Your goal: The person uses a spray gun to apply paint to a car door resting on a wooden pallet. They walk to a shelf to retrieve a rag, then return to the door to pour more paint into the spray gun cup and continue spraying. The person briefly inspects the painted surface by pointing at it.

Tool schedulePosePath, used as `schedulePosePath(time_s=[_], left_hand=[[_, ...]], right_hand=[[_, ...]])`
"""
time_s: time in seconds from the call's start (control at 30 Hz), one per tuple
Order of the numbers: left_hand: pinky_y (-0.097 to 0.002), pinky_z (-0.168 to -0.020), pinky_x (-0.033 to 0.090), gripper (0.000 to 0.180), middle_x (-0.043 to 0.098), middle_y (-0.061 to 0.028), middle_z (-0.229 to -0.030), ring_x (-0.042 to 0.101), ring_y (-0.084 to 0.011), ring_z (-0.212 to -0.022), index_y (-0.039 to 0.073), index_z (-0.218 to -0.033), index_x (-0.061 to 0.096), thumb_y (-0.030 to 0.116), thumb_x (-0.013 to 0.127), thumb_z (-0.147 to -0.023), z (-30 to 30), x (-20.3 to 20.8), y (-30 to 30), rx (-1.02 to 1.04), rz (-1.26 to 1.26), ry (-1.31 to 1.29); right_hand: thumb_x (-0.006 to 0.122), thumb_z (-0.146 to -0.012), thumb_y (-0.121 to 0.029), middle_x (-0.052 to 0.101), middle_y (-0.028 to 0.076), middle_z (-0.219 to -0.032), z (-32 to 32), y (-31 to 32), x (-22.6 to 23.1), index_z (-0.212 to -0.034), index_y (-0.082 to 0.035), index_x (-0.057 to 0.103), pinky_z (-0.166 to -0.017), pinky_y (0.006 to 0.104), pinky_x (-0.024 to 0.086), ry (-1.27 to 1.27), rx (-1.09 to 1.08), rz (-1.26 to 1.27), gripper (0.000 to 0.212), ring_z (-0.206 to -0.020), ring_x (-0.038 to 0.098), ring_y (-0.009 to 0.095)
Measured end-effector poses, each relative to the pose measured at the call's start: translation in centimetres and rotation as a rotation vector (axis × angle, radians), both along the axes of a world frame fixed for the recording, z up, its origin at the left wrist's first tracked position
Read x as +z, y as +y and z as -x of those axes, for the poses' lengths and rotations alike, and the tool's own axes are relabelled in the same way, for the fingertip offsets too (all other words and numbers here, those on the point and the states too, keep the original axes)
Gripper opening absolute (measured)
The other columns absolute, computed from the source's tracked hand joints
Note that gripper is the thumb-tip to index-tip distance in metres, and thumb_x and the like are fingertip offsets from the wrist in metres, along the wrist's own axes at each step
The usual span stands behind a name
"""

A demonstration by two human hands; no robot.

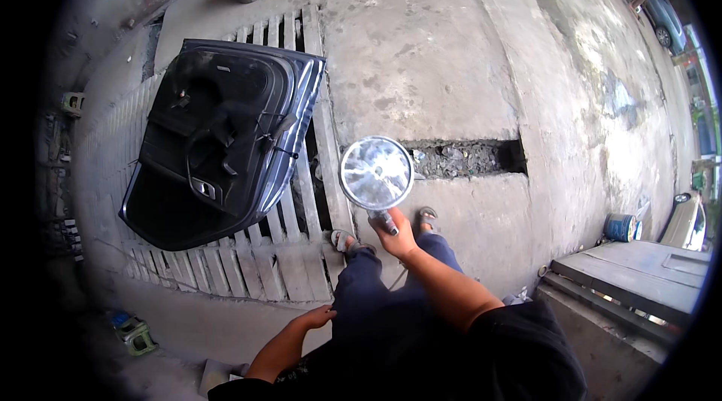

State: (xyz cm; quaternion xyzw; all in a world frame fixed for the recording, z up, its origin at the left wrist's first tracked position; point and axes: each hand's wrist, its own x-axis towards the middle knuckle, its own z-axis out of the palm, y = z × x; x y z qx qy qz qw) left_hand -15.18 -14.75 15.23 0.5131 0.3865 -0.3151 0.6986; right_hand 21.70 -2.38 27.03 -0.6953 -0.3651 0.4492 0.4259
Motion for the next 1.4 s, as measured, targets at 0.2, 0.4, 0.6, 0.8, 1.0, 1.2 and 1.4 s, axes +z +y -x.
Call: schedulePosePath(time_s=[0.2, 0.4, 0.6, 0.8, 1.0, 1.2, 1.4], left_hand=[[-0.0375, -0.104, 0.03, 0.063, 0.041, -0.0219, -0.135, 0.037, -0.0333, -0.127, -0.003, -0.131, 0.04, 0.042, 0.046, -0.088, 2.0, 2.1, -8.6, -0.127, -0.239, 0.137], [-0.0357, -0.097, 0.038, 0.048, 0.055, -0.0215, -0.119, 0.05, -0.0319, -0.115, -0.002, -0.119, 0.053, 0.032, 0.051, -0.085, -10.7, 7.6, -16.1, 0.584, -0.377, 0.459], [-0.0338, -0.088, 0.044, 0.041, 0.06, -0.0179, -0.111, 0.058, -0.0281, -0.102, -0.001, -0.116, 0.055, 0.026, 0.055, -0.084, -20.5, 12.5, -18.3, 0.739, -0.522, 0.421], [-0.0331, -0.086, 0.045, 0.042, 0.061, -0.0167, -0.107, 0.059, -0.0244, -0.098, 0.0, -0.116, 0.055, 0.027, 0.056, -0.084, -21.4, 14.7, -22.2, 0.892, -0.537, 0.539], [-0.0331, -0.085, 0.045, 0.042, 0.062, -0.0161, -0.105, 0.059, -0.0241, -0.097, 0.001, -0.117, 0.054, 0.027, 0.057, -0.084, -22.6, 14.6, -24.7, 0.916, -0.499, 0.542], [-0.0335, -0.086, 0.045, 0.042, 0.062, -0.0164, -0.106, 0.059, -0.0245, -0.098, 0.001, -0.117, 0.054, 0.027, 0.056, -0.084, -23.9, 16.3, -23.6, 0.88, -0.57, 0.533], [-0.0335, -0.087, 0.045, 0.042, 0.062, -0.0166, -0.107, 0.059, -0.0247, -0.099, 0.0, -0.117, 0.054, 0.027, 0.056, -0.084, -21.5, 15.1, -25.2, 0.993, -0.552, 0.54]], right_hand=[[0.065, -0.081, -0.017, 0.061, 0.017, -0.101, -6.2, -4.8, 2.5, -0.115, -0.002, 0.05, -0.081, 0.0358, 0.045, 0.04, 0.025, -0.101, 0.041, -0.095, 0.059, 0.029], [0.063, -0.082, -0.016, 0.056, 0.02, -0.104, -14.6, -11.6, 1.1, -0.117, -0.001, 0.046, -0.084, 0.0377, 0.043, -0.008, 0.067, -0.158, 0.042, -0.097, 0.056, 0.034], [0.062, -0.082, -0.017, 0.054, 0.02, -0.107, -20.2, -16.3, -1.0, -0.117, 0.0, 0.046, -0.086, 0.0385, 0.042, 0.131, -0.019, -0.122, 0.042, -0.099, 0.054, 0.034], [0.061, -0.083, -0.017, 0.054, 0.016, -0.107, -21.8, -17.8, -0.9, -0.118, 0.0, 0.046, -0.088, 0.0358, 0.041, 0.195, -0.035, -0.052, 0.042, -0.099, 0.053, 0.03], [0.061, -0.084, -0.018, 0.055, 0.016, -0.107, -22.3, -17.5, 0.0, -0.12, 0.0, 0.044, -0.087, 0.035, 0.041, 0.24, 0.018, -0.075, 0.044, -0.098, 0.053, 0.028], [0.061, -0.084, -0.018, 0.056, 0.015, -0.104, -22.0, -18.0, -0.6, -0.118, -0.002, 0.046, -0.085, 0.0352, 0.042, 0.163, 0.053, -0.041, 0.04, -0.096, 0.053, 0.027], [0.06, -0.084, -0.016, 0.056, 0.014, -0.104, -19.8, -18.3, 1.6, -0.117, -0.002, 0.046, -0.085, 0.0348, 0.041, 0.226, 0.146, -0.004, 0.038, -0.096, 0.053, 0.026]])
